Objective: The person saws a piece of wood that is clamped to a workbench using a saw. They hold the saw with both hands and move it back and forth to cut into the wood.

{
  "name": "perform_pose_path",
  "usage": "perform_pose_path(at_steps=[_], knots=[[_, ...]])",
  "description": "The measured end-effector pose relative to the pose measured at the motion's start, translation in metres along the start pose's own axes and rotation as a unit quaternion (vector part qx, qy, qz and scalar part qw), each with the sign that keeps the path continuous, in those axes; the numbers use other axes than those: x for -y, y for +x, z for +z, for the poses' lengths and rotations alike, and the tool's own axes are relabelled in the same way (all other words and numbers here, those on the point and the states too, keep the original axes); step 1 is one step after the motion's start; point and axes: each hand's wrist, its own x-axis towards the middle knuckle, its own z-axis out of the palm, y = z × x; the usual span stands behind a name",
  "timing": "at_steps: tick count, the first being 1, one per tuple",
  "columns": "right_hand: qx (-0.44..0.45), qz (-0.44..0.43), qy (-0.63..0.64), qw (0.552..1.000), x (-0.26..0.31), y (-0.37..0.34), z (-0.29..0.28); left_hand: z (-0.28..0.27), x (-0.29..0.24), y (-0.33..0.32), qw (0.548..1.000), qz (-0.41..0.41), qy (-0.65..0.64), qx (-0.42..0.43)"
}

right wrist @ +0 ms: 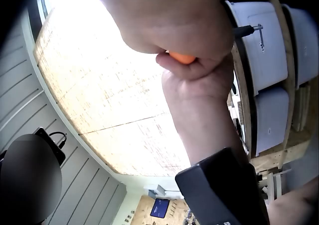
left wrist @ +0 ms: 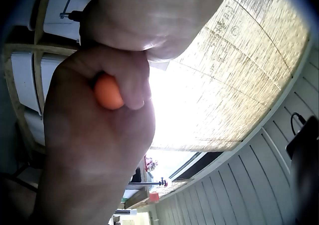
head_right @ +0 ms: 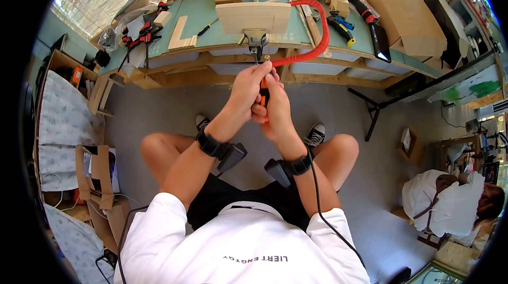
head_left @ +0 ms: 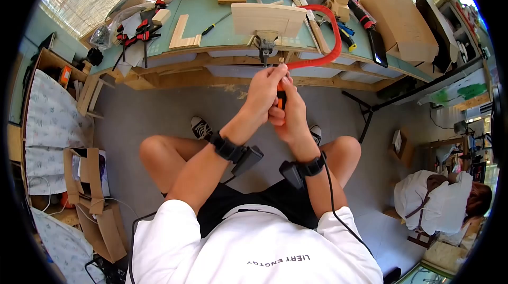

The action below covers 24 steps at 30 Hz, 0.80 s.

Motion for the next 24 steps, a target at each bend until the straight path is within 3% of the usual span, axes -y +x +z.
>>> perform_pose_path(at_steps=[3,5,7,9,11,13,19,24], knots=[[0.075,0.016,0.024,0.997,0.015,0.035,-0.007,0.006,-0.017,0.001,1.000,-0.016,0.007,-0.021],[0.073,0.009,0.015,0.997,0.009,0.028,-0.009,0.008,-0.018,0.000,0.999,-0.020,-0.010,-0.029],[0.017,0.002,-0.009,1.000,0.001,-0.002,-0.002,0.004,-0.006,-0.008,0.999,0.004,0.028,-0.014],[0.017,-0.001,-0.010,1.000,0.001,0.003,-0.004,0.007,-0.004,-0.013,0.999,-0.008,-0.045,-0.010],[0.055,0.016,-0.007,0.998,0.009,0.023,-0.010,0.002,-0.013,0.001,1.000,-0.007,0.007,0.020],[0.049,0.017,0.002,0.999,0.011,0.029,-0.009,0.009,-0.033,-0.002,0.996,-0.081,0.028,-0.029],[0.008,0.005,-0.007,1.000,0.000,-0.001,0.002,0.006,-0.007,-0.009,0.999,-0.013,-0.031,-0.014],[0.081,0.000,0.012,0.997,0.009,0.029,-0.009,0.005,-0.015,0.004,0.999,-0.035,-0.002,-0.020]])
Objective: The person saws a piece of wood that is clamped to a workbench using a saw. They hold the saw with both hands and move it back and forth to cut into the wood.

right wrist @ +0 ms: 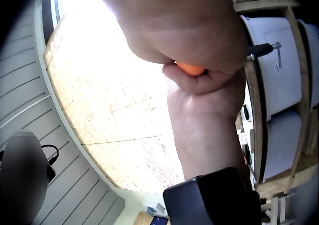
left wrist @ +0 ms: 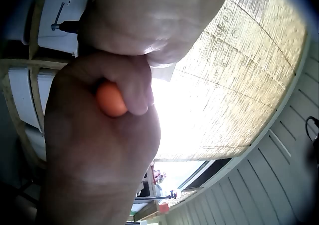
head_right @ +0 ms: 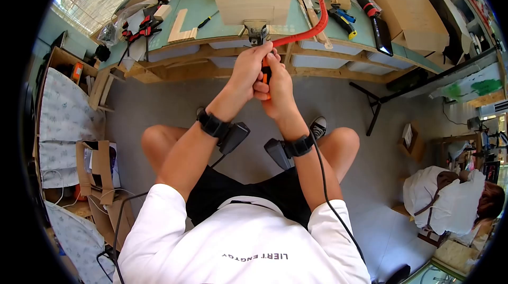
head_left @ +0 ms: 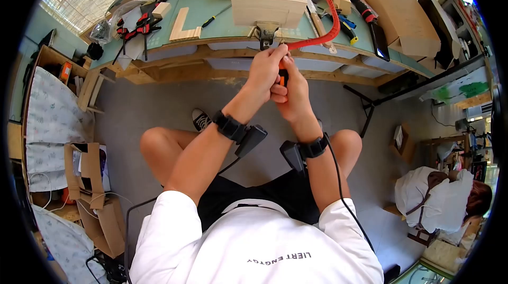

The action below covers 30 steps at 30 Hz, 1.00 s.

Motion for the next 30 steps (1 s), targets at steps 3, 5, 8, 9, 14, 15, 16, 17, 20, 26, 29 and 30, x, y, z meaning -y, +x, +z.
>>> perform_pose_path(at_steps=[3,5,8,9,14,15,16,17,20,26,29,30], knots=[[-0.052,-0.005,-0.009,0.999,-0.015,-0.034,0.006,-0.005,0.018,-0.021,1.000,-0.004,0.003,0.019],[-0.066,0.006,-0.022,0.998,-0.017,-0.043,0.009,0.001,0.016,-0.031,0.999,0.009,-0.026,0.021],[-0.058,-0.001,-0.016,0.998,-0.007,-0.021,0.007,-0.007,0.006,-0.008,0.999,0.019,0.003,0.033],[-0.054,-0.007,-0.010,0.998,-0.004,-0.013,0.006,-0.007,0.002,-0.004,0.999,0.007,0.023,0.047],[-0.058,0.006,-0.023,0.998,-0.007,-0.031,0.009,-0.005,0.015,-0.013,0.999,0.025,0.016,0.032],[-0.056,0.003,-0.026,0.998,-0.005,-0.029,0.010,-0.002,0.014,-0.013,0.999,0.029,0.015,0.035],[-0.058,0.008,-0.031,0.998,-0.005,-0.029,0.009,0.001,0.013,-0.014,0.999,0.031,-0.027,0.035],[-0.062,0.016,-0.035,0.997,-0.007,-0.029,0.007,0.002,0.014,-0.015,0.997,0.029,-0.069,0.035],[-0.060,0.009,-0.025,0.998,0.002,-0.002,0.007,-0.003,-0.005,0.000,0.999,0.007,-0.016,0.041],[-0.095,0.018,-0.038,0.995,-0.012,-0.037,0.013,-0.001,0.014,-0.014,0.998,0.024,-0.029,0.049],[-0.060,-0.005,-0.041,0.997,0.001,-0.006,0.009,-0.008,0.008,0.002,0.997,0.034,-0.020,0.065],[-0.045,-0.020,-0.026,0.998,0.002,0.003,0.011,-0.006,0.000,0.002,0.998,0.000,-0.020,0.053]])
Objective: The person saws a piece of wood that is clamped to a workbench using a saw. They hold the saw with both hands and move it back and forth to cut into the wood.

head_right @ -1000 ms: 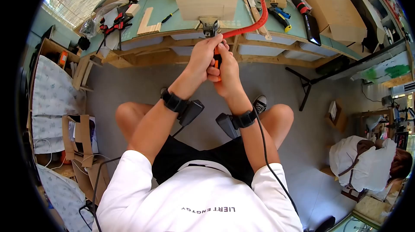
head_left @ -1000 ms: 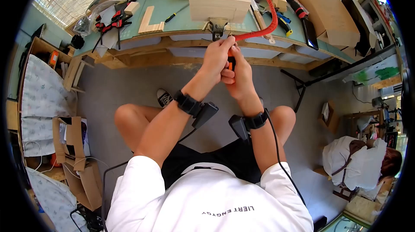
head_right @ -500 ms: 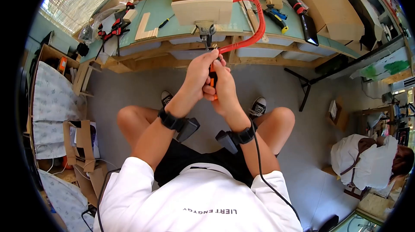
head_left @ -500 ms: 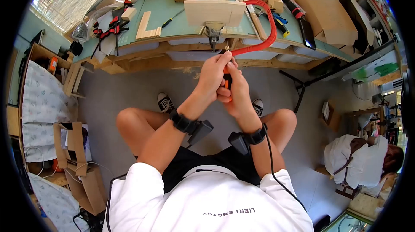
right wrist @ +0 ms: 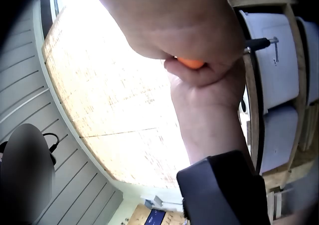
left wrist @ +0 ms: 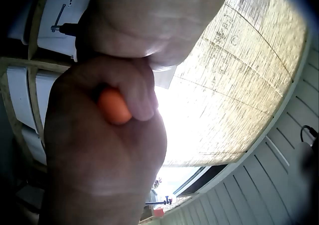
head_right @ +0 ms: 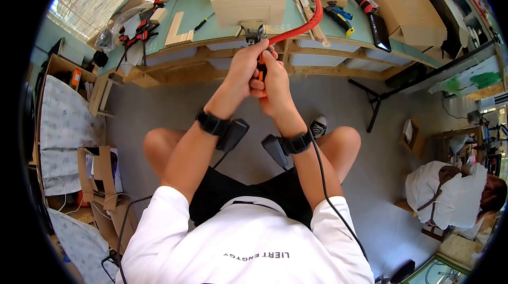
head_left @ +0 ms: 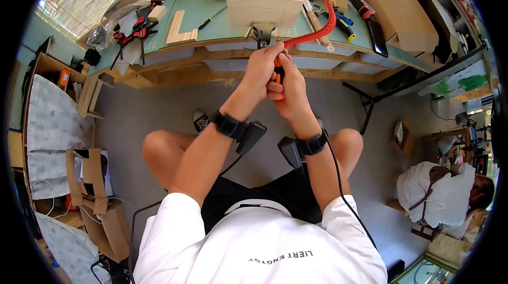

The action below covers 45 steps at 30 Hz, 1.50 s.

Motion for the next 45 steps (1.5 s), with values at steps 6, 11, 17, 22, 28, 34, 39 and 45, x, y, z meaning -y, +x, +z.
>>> perform_pose_path(at_steps=[6,11,17,22,28,34,39,45], knots=[[-0.065,0.003,-0.017,0.998,-0.014,-0.032,0.005,0.003,0.026,-0.013,1.000,0.013,-0.021,-0.011],[-0.011,-0.039,0.016,0.999,-0.014,0.000,0.000,-0.004,-0.015,-0.006,0.998,-0.054,0.037,0.022],[-0.061,-0.006,-0.005,0.998,-0.017,-0.028,0.002,-0.001,0.006,-0.014,0.999,-0.013,0.035,0.018],[-0.036,-0.039,0.004,0.999,-0.016,-0.016,0.004,-0.003,-0.013,-0.009,0.996,-0.080,0.030,0.030],[-0.055,-0.020,0.012,0.998,-0.017,-0.014,0.004,-0.007,-0.003,-0.003,0.998,-0.035,0.049,0.028],[-0.059,-0.012,0.012,0.998,-0.025,-0.032,0.005,-0.013,0.013,-0.014,0.997,-0.036,0.061,0.038],[-0.012,-0.045,0.009,0.999,-0.012,0.003,0.008,-0.014,-0.012,0.013,0.995,-0.076,0.033,0.049],[-0.078,-0.006,0.003,0.997,-0.027,-0.029,0.003,-0.004,0.014,-0.013,1.000,-0.019,0.008,0.004]])
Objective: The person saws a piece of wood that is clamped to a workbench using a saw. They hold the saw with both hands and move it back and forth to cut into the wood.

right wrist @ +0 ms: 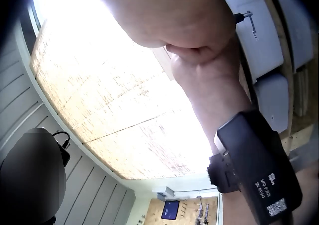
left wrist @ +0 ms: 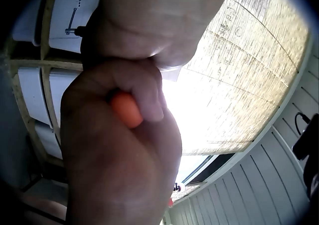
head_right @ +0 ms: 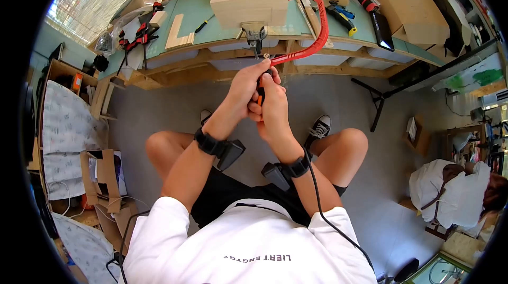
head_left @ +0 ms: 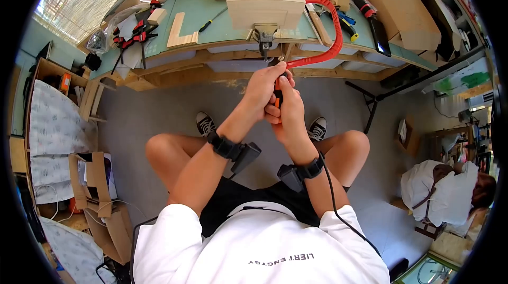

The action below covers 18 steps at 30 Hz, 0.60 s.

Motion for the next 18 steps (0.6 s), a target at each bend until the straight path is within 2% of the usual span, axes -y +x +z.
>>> perform_pose_path(at_steps=[2,3,4,7,9,12,13,14,16,18], knots=[[-0.013,-0.013,-0.014,1.000,0.003,0.012,0.004,-0.006,-0.013,0.007,0.999,-0.036,0.031,0.023],[0.023,-0.028,-0.003,0.999,0.007,0.025,0.007,-0.010,-0.021,0.013,0.998,-0.024,0.016,0.061],[0.065,-0.047,0.007,0.997,0.012,0.037,0.011,-0.011,-0.028,0.028,0.998,-0.039,0.008,0.047],[0.032,-0.023,0.008,0.999,0.003,0.016,0.004,-0.009,-0.007,0.014,0.997,-0.059,-0.018,0.049],[0.003,-0.007,0.001,1.000,-0.004,-0.004,-0.002,-0.004,0.009,0.000,0.999,-0.012,-0.045,0.020],[0.031,-0.008,0.006,0.999,0.002,0.000,-0.002,-0.004,-0.002,0.001,0.997,-0.031,-0.051,0.048],[0.033,-0.007,0.007,0.999,0.003,0.006,-0.001,-0.012,-0.009,0.008,0.997,-0.038,0.012,0.062],[0.047,-0.019,0.014,0.999,0.004,0.013,0.002,-0.011,-0.009,0.006,0.997,-0.037,0.013,0.060],[0.071,-0.039,0.020,0.997,0.007,0.017,0.005,-0.002,-0.020,0.004,0.996,-0.041,-0.068,0.030],[0.055,-0.022,0.031,0.998,0.005,0.008,0.004,-0.004,-0.021,-0.001,0.996,-0.039,-0.075,0.039]])
